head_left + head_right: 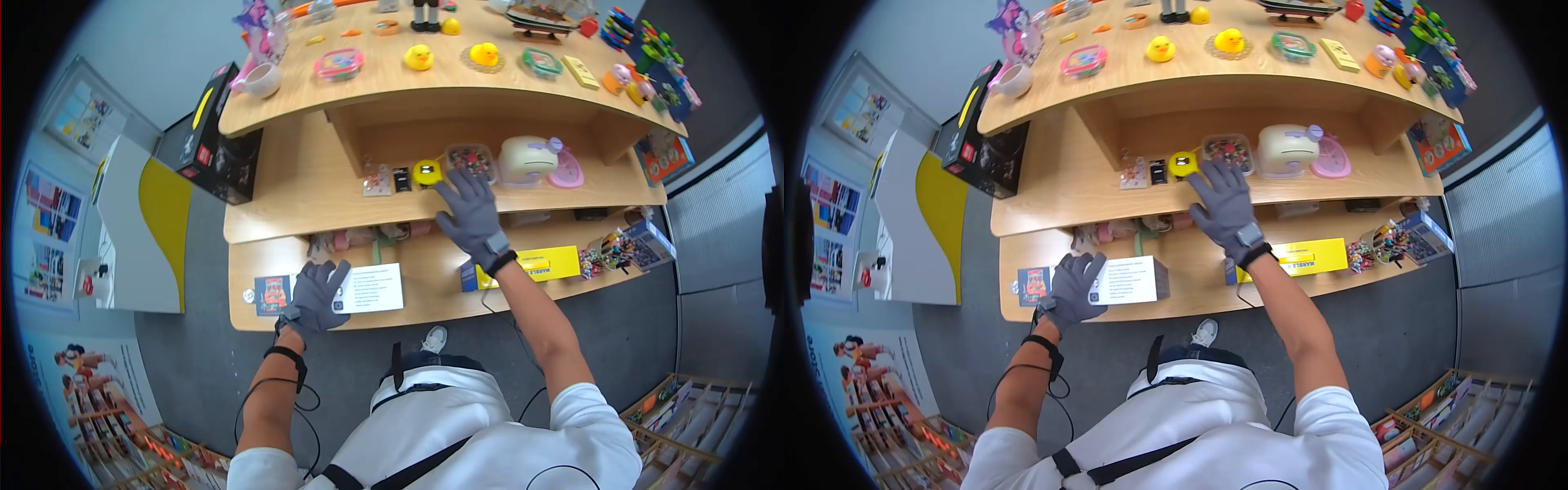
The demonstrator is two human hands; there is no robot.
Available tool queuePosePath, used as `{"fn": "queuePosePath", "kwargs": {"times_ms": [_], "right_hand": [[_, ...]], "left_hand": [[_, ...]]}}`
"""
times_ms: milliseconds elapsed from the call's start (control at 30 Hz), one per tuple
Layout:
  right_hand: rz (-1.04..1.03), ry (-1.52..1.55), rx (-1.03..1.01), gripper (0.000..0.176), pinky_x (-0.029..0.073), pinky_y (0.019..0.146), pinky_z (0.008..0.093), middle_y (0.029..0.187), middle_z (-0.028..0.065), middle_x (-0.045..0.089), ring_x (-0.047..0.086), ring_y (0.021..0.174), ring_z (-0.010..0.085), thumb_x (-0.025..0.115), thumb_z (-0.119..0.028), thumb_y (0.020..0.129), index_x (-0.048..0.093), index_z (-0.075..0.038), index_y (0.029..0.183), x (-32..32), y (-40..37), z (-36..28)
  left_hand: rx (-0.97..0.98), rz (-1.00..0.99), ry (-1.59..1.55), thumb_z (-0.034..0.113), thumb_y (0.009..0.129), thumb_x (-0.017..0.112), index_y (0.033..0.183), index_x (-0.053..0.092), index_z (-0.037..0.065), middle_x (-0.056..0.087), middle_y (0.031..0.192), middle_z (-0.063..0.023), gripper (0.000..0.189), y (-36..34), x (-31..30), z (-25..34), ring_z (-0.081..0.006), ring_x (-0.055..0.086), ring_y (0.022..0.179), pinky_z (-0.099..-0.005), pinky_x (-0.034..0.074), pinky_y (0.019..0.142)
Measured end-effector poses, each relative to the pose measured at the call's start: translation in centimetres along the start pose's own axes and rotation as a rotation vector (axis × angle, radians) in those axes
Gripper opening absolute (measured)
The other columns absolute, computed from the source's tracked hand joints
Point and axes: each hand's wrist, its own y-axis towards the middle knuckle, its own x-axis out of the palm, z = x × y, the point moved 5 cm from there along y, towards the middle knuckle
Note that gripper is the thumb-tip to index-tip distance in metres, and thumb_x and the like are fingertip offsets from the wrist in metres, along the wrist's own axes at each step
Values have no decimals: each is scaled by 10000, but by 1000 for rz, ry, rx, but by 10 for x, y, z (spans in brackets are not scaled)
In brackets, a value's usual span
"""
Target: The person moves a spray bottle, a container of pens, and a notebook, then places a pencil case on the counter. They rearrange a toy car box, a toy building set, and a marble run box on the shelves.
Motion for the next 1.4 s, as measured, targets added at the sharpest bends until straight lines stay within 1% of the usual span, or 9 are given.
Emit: {"fn": "queuePosePath", "kwargs": {"times_ms": [67, 167, 500, 600, 733, 967, 1100, 1300, 1400], "right_hand": [[21, -2, -53, 560, 348, 1206, 567, 1447, 198, 595, 522, 1372, 422, 761, -295, 824, 665, -120, 1348, 7, 22, 2], [84, 9, -20, 571, 351, 1195, 574, 1430, 187, 595, 521, 1358, 416, 759, -304, 817, 651, -123, 1347, 11, 36, 12], [131, -362, -107, 559, 366, 1144, 590, 1353, 154, 601, 518, 1320, 393, 767, -326, 800, 642, -140, 1312, -83, 44, 97], [-37, -395, -82, 548, 370, 1140, 575, 1348, 145, 606, 521, 1311, 386, 770, -324, 791, 650, -150, 1296, -84, 43, 116], [-84, -364, -15, 556, 372, 1142, 571, 1343, 133, 611, 521, 1302, 382, 772, -327, 787, 653, -165, 1306, -76, 40, 125], [-47, -385, -36, 589, 366, 1154, 576, 1399, 137, 597, 504, 1344, 398, 767, -331, 801, 639, -175, 1355, -80, 31, 145], [-71, -398, -41, 623, 352, 1168, 588, 1453, 149, 573, 484, 1379, 416, 763, -342, 818, 614, -174, 1399, -90, 24, 157], [15, -354, -150, 653, 331, 1182, 608, 1493, 160, 551, 464, 1409, 430, 757, -376, 839, 582, -185, 1438, -71, 38, 109], [-28, -164, -189, 663, 321, 1187, 610, 1500, 164, 548, 447, 1428, 427, 734, -451, 853, 574, -189, 1441, -31, 46, 72]], "left_hand": [[21, 26, -11, 423, 619, 842, 1466, 529, 67, 596, 1280, -209, 971, -4, -2, 3, -409, 576, 1120, -524, 461, 1011], [88, 74, -41, 410, 600, 852, 1450, 535, 59, 597, 1263, -205, 973, 3, -4, 6, -410, 577, 1107, -530, 462, 997], [-27, -64, -49, 358, 561, 879, 1465, 474, 50, 574, 1285, -195, 1037, 10, -8, 12, -400, 567, 1096, -511, 433, 1008], [-14, -76, -36, 354, 564, 880, 1477, 453, 50, 572, 1291, -190, 1052, 10, -6, 16, -398, 564, 1099, -505, 429, 1007], [1, -62, -34, 349, 564, 882, 1484, 442, 51, 573, 1293, -183, 1062, 13, -7, 17, -398, 562, 1096, -503, 431, 995], [-37, -58, -24, 351, 561, 885, 1460, 474, 46, 577, 1280, -185, 1035, 8, -9, 15, -404, 562, 1082, -515, 451, 958], [15, 46, -23, 355, 561, 886, 1434, 508, 42, 578, 1264, -193, 1002, 8, -7, 12, -414, 561, 1072, -526, 466, 933], [5, 23, -34, 371, 582, 880, 1448, 524, 57, 577, 1273, -211, 987, 9, -5, 9, -424, 563, 1093, -534, 474, 954], [0, 4, -26, 382, 594, 874, 1461, 521, 64, 579, 1286, -216, 989, 4, -3, 8, -422, 563, 1110, -535, 473, 970]]}}
